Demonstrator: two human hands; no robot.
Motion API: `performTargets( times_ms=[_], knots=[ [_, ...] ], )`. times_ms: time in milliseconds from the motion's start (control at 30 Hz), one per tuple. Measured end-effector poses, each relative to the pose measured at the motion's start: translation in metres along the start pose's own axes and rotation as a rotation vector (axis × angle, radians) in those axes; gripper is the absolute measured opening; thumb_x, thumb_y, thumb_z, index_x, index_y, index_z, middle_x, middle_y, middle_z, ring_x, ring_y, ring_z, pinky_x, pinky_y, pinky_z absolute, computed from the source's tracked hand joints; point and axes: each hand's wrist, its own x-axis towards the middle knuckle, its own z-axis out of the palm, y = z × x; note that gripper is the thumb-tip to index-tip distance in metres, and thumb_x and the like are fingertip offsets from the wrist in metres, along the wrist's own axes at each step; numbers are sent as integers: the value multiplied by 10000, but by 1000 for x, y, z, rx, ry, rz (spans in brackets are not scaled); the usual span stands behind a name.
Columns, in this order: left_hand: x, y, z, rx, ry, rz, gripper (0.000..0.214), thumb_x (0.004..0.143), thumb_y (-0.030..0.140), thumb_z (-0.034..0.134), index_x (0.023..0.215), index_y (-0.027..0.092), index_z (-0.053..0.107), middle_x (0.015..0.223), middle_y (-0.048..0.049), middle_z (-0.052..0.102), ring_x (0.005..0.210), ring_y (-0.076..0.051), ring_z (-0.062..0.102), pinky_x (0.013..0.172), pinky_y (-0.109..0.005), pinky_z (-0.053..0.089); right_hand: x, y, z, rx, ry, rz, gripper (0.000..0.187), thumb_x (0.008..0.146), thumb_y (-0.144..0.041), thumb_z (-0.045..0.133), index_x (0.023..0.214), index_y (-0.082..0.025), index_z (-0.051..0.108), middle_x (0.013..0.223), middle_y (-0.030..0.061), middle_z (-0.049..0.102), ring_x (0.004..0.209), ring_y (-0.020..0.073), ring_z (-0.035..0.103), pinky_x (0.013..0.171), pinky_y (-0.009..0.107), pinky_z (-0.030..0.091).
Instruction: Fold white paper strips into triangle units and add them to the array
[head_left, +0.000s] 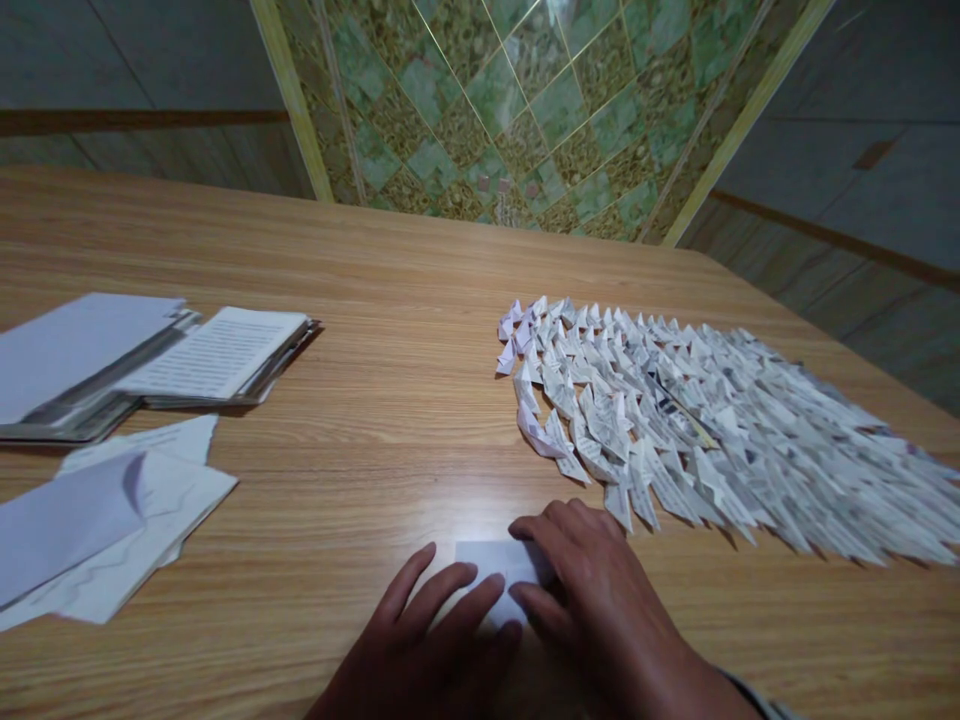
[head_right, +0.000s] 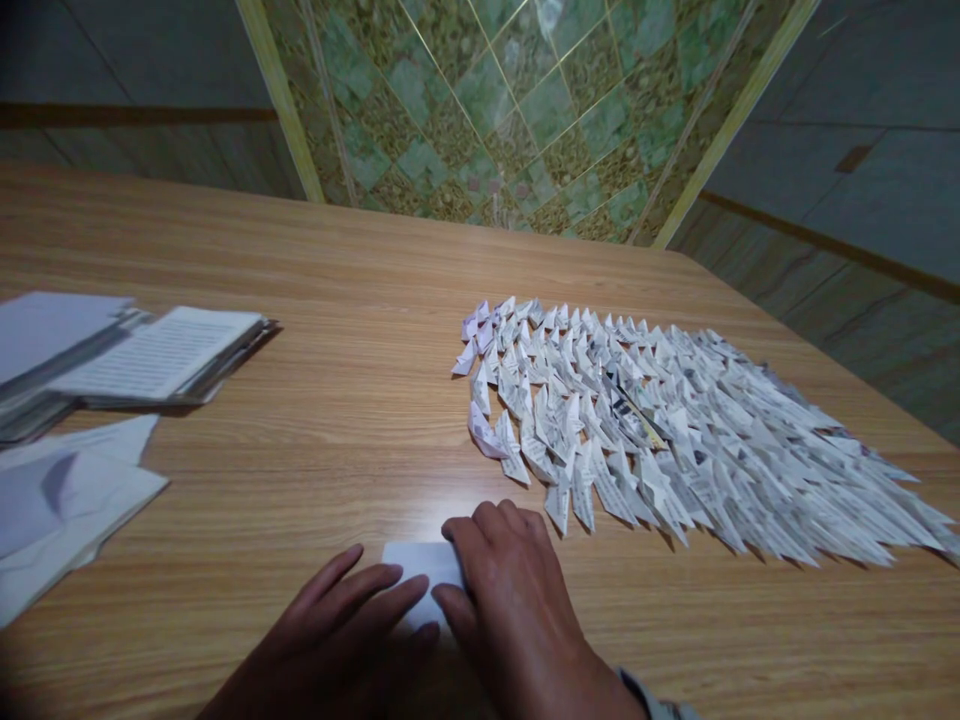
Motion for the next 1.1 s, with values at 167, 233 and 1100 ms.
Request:
performTargets(
  times_ms=[167, 233, 1100],
  knots=[
    [-2, 3, 0, 26, 37, 0, 207, 1000, 290, 563, 1175, 299, 674, 1238, -2, 673, 1174, -219, 567, 1252, -527, 175, 0, 1, -3, -7, 22, -77, 310, 727, -171, 866, 976, -254, 701, 901, 19, 695, 817, 239, 620, 698, 337, 421],
    [1, 3, -2, 35, 41, -4, 185, 999, 299, 567, 1143, 301, 683, 1198, 7, 688, 1152, -208, 576, 1257, -512, 165, -1, 0, -1, 3, 58, -110, 286, 740, -149, 846, 964, -247, 699, 898, 14, 697, 811, 229, 617, 694, 330, 420],
    [13, 1, -12, 41, -35, 22, 326, 896, 504, 648, 1160, 314, 678, 1185, -10, 708, 1070, -241, 596, 1232, -507, 56, 6, 0, 0, -59, 199, -265, 212, 750, -173, 886, 693, -205, 685, 660, -36, 618, 700, 173, 504, 676, 327, 290]
  ],
)
